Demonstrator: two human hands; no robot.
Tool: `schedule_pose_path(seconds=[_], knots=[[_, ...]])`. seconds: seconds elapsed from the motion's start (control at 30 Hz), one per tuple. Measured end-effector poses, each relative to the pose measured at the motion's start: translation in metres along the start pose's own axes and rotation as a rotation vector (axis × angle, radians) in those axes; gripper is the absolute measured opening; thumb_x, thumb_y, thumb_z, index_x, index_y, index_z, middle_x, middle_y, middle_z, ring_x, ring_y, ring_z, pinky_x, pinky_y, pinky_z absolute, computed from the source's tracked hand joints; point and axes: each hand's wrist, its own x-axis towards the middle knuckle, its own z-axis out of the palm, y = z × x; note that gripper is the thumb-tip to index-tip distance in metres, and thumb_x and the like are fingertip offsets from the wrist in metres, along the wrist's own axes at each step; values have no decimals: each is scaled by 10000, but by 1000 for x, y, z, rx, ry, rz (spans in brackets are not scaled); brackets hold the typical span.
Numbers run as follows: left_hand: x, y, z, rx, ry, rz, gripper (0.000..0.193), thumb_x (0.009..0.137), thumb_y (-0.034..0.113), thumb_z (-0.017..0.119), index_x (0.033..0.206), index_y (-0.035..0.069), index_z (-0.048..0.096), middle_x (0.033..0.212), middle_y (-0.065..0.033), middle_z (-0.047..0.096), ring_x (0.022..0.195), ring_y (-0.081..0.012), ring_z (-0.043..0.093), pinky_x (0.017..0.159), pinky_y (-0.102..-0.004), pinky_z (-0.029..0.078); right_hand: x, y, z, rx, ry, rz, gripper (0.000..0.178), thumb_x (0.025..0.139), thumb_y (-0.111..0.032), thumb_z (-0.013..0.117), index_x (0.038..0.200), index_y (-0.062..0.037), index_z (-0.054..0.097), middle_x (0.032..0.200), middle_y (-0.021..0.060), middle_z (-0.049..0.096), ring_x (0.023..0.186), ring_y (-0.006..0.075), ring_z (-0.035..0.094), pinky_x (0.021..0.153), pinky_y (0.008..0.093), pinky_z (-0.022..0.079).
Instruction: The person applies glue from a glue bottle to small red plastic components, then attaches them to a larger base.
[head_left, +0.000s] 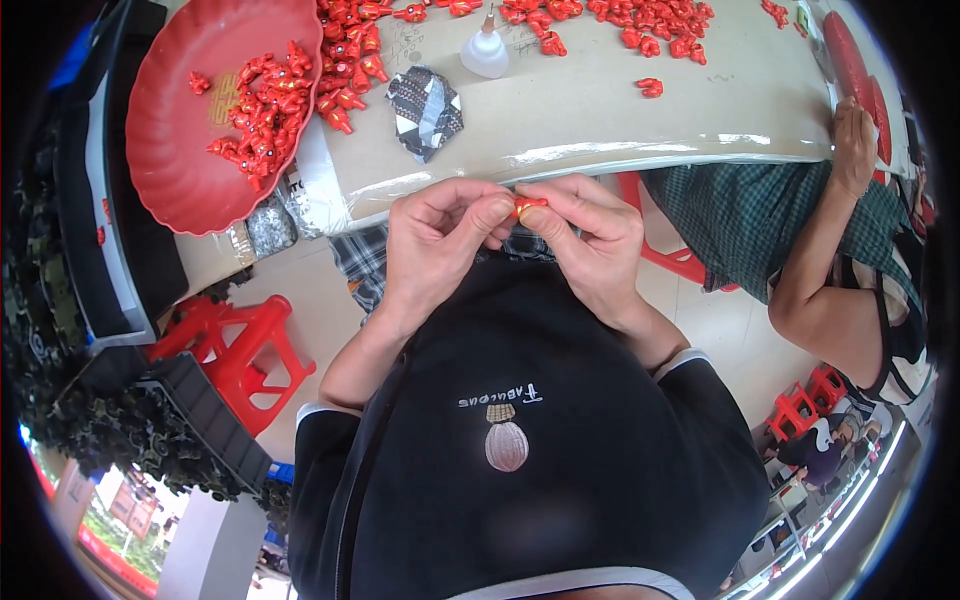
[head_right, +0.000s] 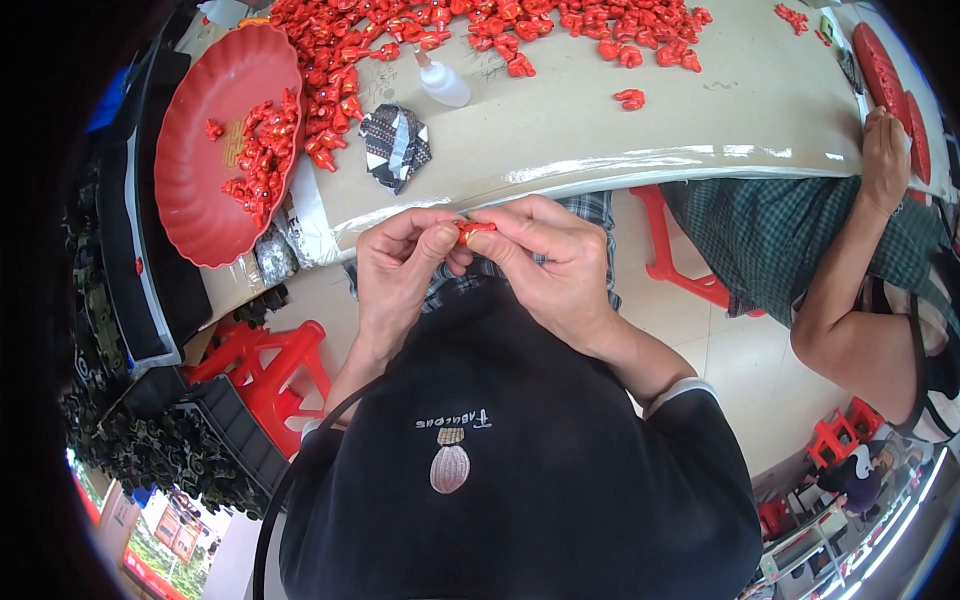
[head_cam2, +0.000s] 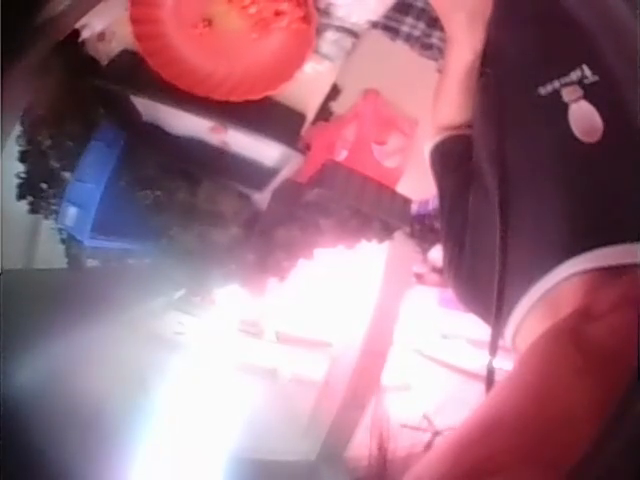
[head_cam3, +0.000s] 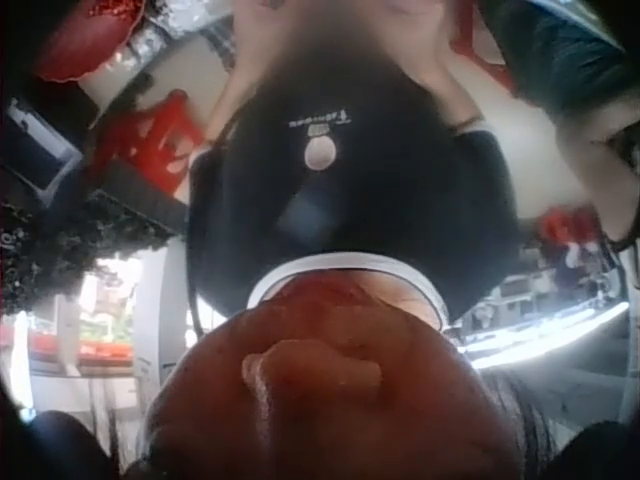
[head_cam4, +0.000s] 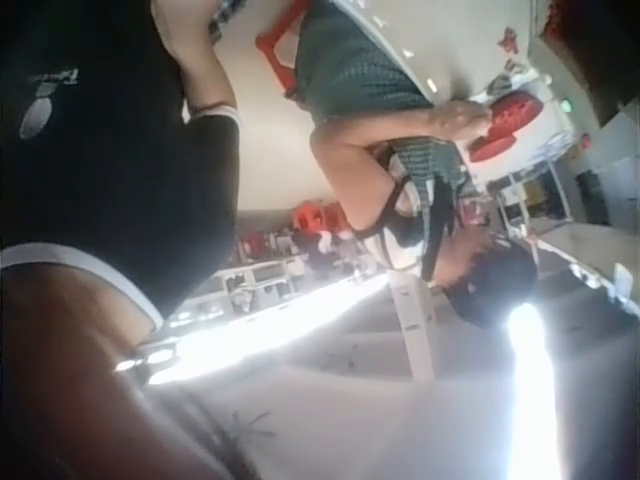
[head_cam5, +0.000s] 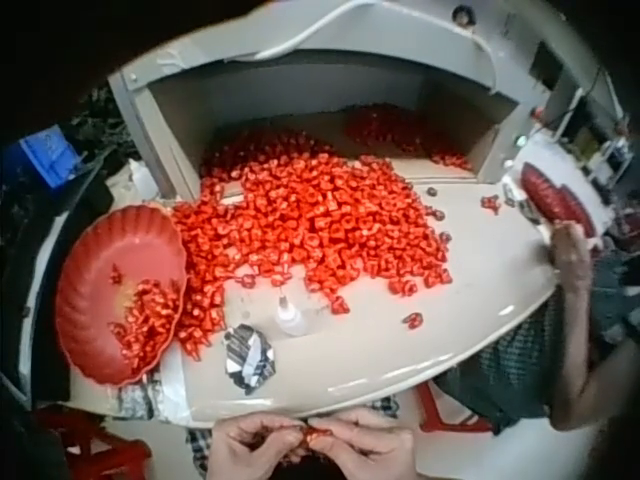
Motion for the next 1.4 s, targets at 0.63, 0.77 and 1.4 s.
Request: schedule_pose_path(seconds=[0.63, 0.77, 1.4], knots=[[0, -5, -1, -164, -16, 110, 291, 821, 18, 568, 1103, -42, 527, 840, -118, 627, 707, -137, 614, 643, -221, 509, -3, 0, -3, -83, -41, -142, 235, 716, 13, 653, 949, 15, 625, 818, 113, 609, 701, 170, 611, 598, 240, 482], [-6, -4, -2, -144, -138, 103, 422, 759, -71, 601, 1162, -42, 484, 988, -141, 596, 824, -157, 610, 736, -246, 509, 0, 2, -3, -159, -30, -279, 283, 644, 6, 706, 918, 6, 636, 808, 106, 609, 678, 170, 603, 578, 242, 479], [-7, -5, -7, -46, -132, 168, 467, 686, -56, 680, 1121, -69, 511, 979, -148, 590, 900, -203, 594, 765, -284, 500, 33, 15, -67, -396, 348, -155, 278, 677, 49, 662, 951, 16, 628, 857, 68, 587, 650, 79, 512, 589, 196, 418]])
